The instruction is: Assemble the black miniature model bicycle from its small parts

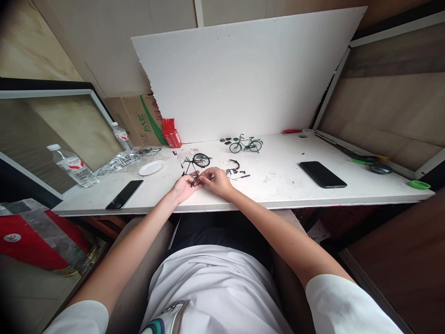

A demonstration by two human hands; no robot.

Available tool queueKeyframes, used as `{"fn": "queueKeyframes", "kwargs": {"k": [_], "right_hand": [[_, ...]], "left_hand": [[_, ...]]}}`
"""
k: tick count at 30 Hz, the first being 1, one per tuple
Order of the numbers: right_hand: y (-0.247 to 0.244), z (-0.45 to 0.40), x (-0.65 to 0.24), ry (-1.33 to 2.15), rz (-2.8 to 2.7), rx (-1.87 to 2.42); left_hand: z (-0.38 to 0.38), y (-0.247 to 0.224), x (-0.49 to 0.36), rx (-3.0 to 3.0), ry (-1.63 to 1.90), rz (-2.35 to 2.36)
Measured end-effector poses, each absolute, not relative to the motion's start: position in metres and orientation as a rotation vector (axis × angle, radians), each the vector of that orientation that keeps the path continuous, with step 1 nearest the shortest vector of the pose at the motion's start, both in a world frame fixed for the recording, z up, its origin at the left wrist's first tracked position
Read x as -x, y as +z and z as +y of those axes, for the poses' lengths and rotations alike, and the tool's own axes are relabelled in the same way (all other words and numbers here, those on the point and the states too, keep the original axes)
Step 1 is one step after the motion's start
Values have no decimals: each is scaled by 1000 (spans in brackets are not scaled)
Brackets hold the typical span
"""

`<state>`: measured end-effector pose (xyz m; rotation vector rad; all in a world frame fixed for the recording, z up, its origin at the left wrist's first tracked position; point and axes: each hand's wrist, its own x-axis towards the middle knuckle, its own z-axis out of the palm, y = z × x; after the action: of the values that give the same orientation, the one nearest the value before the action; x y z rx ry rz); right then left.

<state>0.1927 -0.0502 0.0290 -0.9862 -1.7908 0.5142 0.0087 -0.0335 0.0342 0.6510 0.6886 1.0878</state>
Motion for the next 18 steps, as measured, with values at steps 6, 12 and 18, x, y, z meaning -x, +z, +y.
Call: {"fn": "queueKeyframes", "kwargs": {"k": [6,12,18], "right_hand": [[30,-52,-191,526,-1775,987],[32,-53,-190,499,-1773,986],[33,-54,-190,445,-1804,994]], "left_hand": [[-35,34,-11,-698,1104,692],[-35,34,-11,-739,1108,691],[-34,32,-10,-753,1097,681]]}}
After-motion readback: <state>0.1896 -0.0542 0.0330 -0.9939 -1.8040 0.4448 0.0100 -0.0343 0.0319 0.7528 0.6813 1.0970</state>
